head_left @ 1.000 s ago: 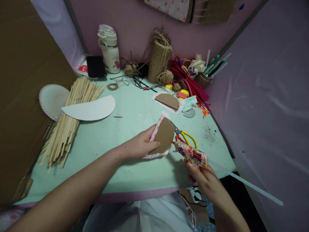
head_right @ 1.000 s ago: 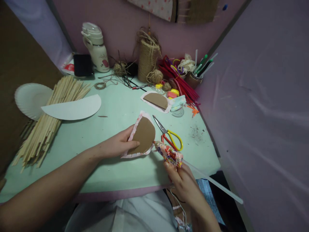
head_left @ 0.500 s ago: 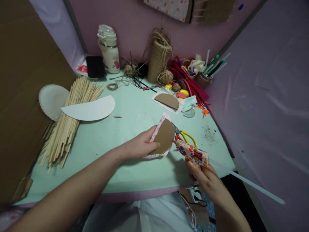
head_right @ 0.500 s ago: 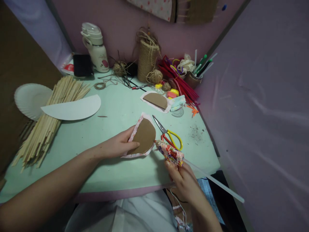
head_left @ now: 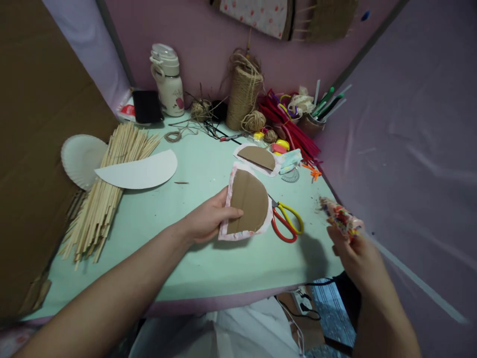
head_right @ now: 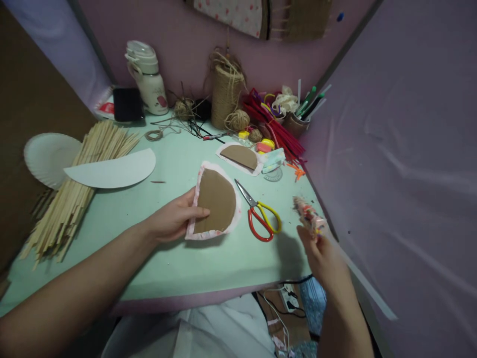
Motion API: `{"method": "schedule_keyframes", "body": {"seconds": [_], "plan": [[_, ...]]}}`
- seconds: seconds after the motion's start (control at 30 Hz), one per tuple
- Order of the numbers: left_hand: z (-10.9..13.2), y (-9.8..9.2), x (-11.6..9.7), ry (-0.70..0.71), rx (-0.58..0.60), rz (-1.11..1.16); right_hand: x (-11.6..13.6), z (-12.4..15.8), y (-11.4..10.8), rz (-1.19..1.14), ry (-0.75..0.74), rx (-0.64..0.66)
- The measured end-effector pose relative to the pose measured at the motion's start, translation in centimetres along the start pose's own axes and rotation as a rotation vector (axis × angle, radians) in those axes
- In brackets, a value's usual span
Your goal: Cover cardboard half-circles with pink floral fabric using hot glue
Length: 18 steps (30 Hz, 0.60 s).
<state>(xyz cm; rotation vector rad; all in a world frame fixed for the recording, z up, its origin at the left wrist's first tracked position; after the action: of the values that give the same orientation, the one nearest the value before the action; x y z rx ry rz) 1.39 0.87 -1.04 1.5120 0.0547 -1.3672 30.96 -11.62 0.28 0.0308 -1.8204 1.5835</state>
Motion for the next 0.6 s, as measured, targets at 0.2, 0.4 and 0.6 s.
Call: {"method": "schedule_keyframes", "body": {"seconds": [0.2, 0.4, 0.6], "plan": [[-0.3, -0.5, -1.1, 0.052, -0.062, 0.230, -5.1, -5.1, 0.3, 0.379, -0.123, -0.126], [-0.5, -0.5, -1.3, 0.067, -0.098, 0.366, -5.8, -4.6, 0.7, 0.488, -0.094, -0.138], [-0.1, 0.3, -1.7, 0.171, -0.130, 0.392, 4.0, 1.6, 1.9, -0.052, -0.280, -0.401]]}}
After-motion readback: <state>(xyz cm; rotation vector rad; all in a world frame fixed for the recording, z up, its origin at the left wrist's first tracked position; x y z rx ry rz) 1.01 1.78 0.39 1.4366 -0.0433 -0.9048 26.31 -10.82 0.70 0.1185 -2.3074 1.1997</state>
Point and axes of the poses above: each hand's wrist, its own z-axis away from the middle knuckle, its own y-axis out of the palm, x = y × z, the point moved 3 cm from there along -z, towards the middle knuckle, and after that the axes turned 3 degrees about y, right-handed, at the moved point
